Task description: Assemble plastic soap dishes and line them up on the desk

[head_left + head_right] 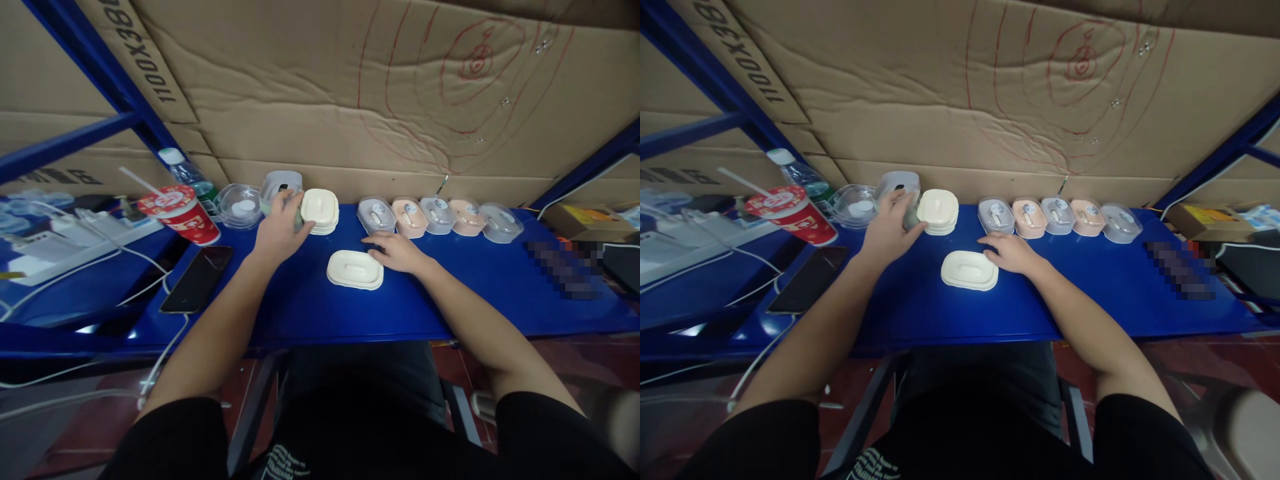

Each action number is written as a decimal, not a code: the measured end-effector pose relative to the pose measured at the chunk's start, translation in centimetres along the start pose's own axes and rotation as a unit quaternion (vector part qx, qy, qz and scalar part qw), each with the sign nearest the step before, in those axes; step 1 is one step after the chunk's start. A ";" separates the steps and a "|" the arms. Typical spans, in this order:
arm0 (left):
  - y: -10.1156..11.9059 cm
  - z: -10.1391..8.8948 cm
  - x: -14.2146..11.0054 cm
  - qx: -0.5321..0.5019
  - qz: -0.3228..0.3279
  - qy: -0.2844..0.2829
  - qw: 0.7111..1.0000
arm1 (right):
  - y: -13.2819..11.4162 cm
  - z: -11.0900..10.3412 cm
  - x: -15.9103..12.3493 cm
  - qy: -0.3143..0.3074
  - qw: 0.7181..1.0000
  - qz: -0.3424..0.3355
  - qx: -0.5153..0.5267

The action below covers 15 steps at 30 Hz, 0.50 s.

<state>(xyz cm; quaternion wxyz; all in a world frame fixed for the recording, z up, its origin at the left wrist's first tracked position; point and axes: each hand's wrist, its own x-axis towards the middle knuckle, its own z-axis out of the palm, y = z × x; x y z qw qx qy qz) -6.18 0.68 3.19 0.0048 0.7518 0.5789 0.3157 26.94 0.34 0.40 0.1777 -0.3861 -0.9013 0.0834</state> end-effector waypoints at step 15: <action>-4.5 1.8 1.7 -0.043 -0.001 0.151 0.988 | -0.1 -0.3 0.1 -0.043 0.999 0.002 -0.008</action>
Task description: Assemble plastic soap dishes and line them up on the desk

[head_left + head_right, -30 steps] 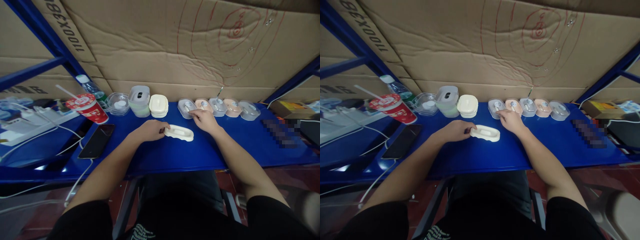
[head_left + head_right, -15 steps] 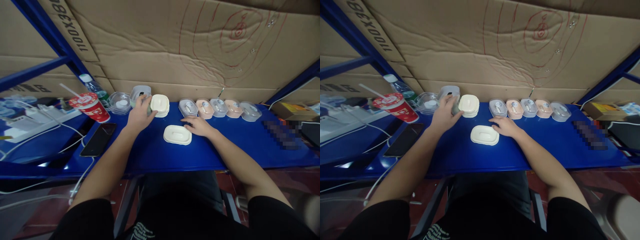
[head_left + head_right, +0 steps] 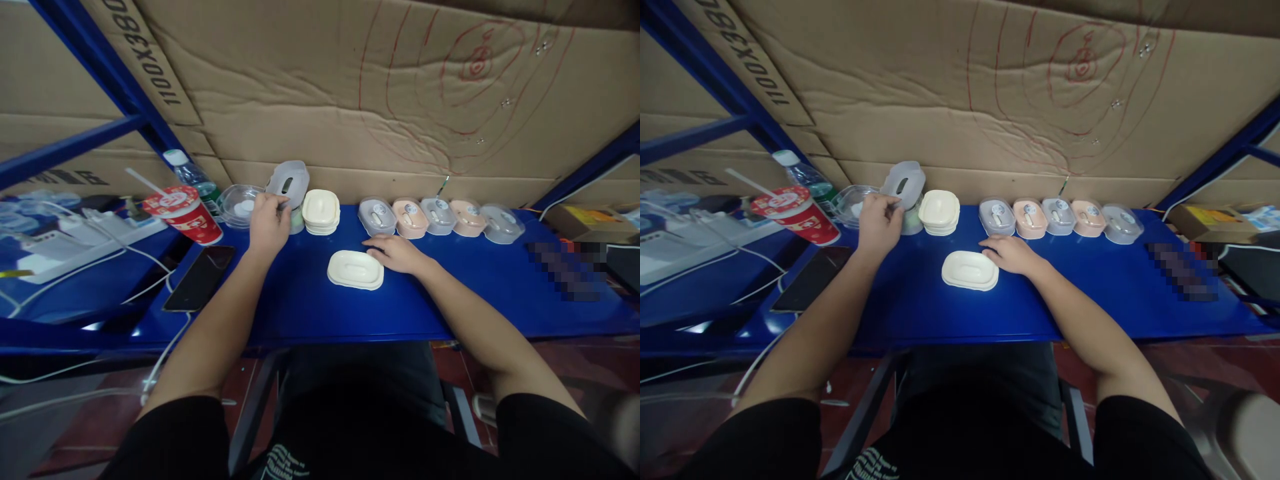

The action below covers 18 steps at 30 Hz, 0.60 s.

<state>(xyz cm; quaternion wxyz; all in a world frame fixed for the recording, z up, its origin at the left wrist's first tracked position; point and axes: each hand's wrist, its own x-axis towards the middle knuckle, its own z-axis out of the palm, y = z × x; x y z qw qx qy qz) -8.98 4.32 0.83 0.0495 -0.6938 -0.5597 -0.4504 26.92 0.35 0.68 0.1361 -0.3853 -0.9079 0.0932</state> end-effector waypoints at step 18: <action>5.5 -1.4 -2.4 -0.119 0.135 0.076 0.981 | -0.2 0.2 0.0 0.192 0.962 0.008 0.193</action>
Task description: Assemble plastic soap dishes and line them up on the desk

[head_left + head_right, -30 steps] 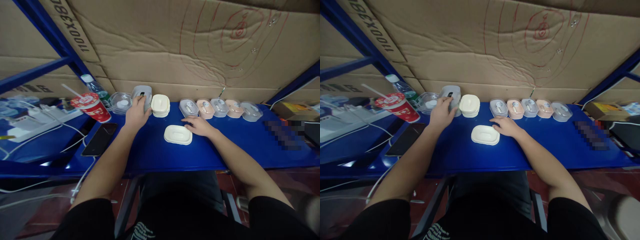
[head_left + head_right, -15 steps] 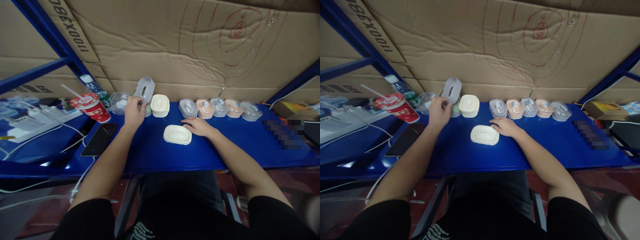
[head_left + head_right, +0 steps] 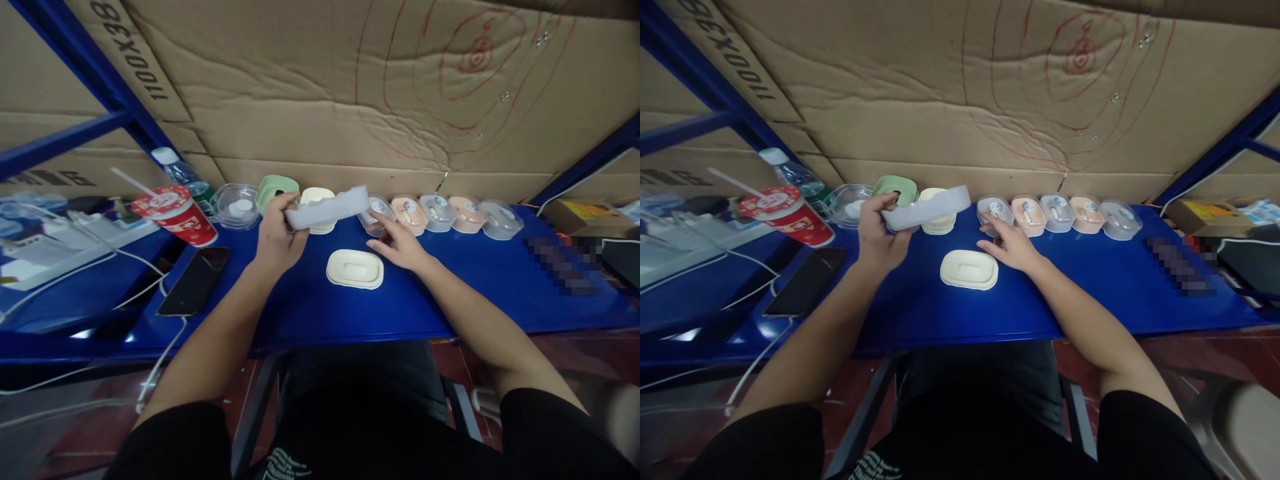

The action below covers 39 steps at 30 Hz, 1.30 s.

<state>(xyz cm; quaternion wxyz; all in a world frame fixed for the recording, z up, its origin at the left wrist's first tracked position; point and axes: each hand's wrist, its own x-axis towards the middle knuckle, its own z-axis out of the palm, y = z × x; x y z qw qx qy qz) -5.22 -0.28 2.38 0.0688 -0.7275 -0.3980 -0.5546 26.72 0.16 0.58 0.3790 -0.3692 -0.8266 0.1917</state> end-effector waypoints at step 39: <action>1.6 4.0 -2.1 0.026 -0.125 -0.465 0.876 | -1.6 -2.7 0.5 -0.354 0.907 0.227 -0.021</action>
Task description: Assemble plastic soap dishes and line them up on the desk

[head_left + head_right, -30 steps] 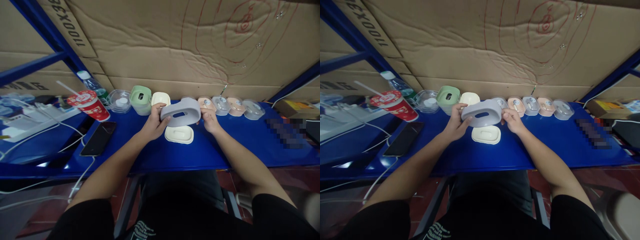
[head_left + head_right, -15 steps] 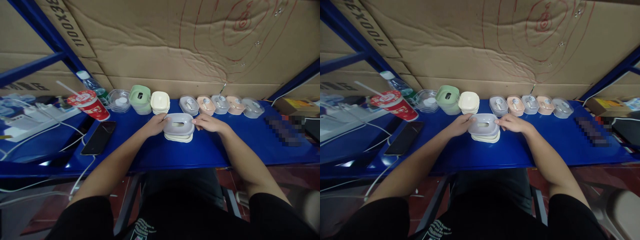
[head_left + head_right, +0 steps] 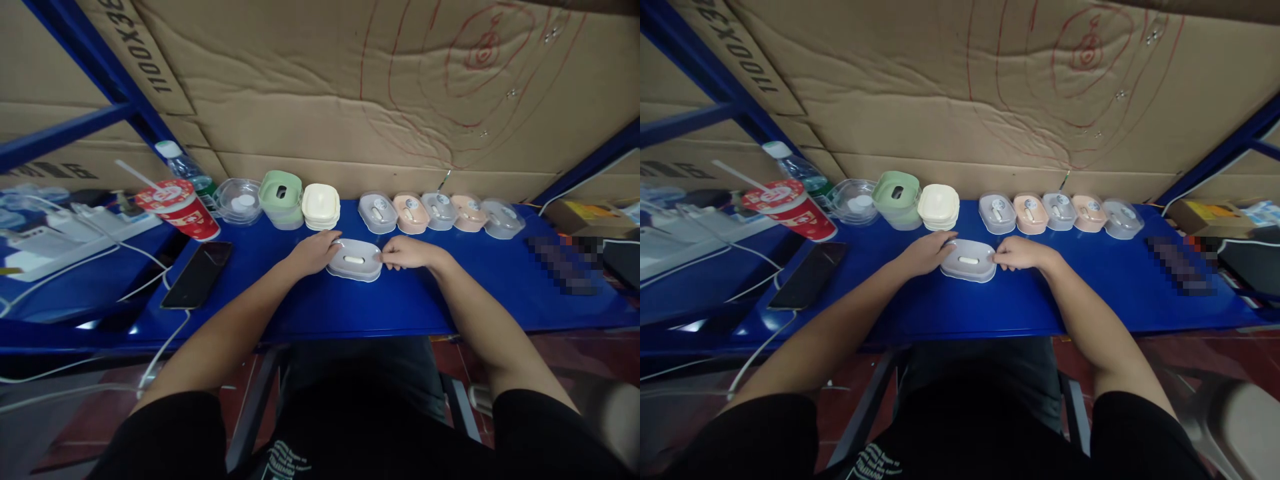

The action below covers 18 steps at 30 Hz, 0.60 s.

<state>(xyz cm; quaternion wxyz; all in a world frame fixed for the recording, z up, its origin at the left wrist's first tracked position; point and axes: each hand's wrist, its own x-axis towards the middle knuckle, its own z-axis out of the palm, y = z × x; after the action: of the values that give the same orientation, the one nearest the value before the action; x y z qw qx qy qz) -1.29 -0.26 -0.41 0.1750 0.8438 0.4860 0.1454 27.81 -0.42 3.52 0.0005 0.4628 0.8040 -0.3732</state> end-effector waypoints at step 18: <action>-11.3 -10.6 -3.2 0.032 -0.216 0.386 0.896 | 0.3 0.5 0.5 0.050 0.997 -0.014 -0.057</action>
<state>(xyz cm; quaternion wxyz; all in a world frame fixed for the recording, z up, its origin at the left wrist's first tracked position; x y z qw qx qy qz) -15.97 3.84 3.95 -0.0266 0.6005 0.6901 0.4030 27.57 -0.23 2.75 -0.0187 0.4688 0.8294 -0.3031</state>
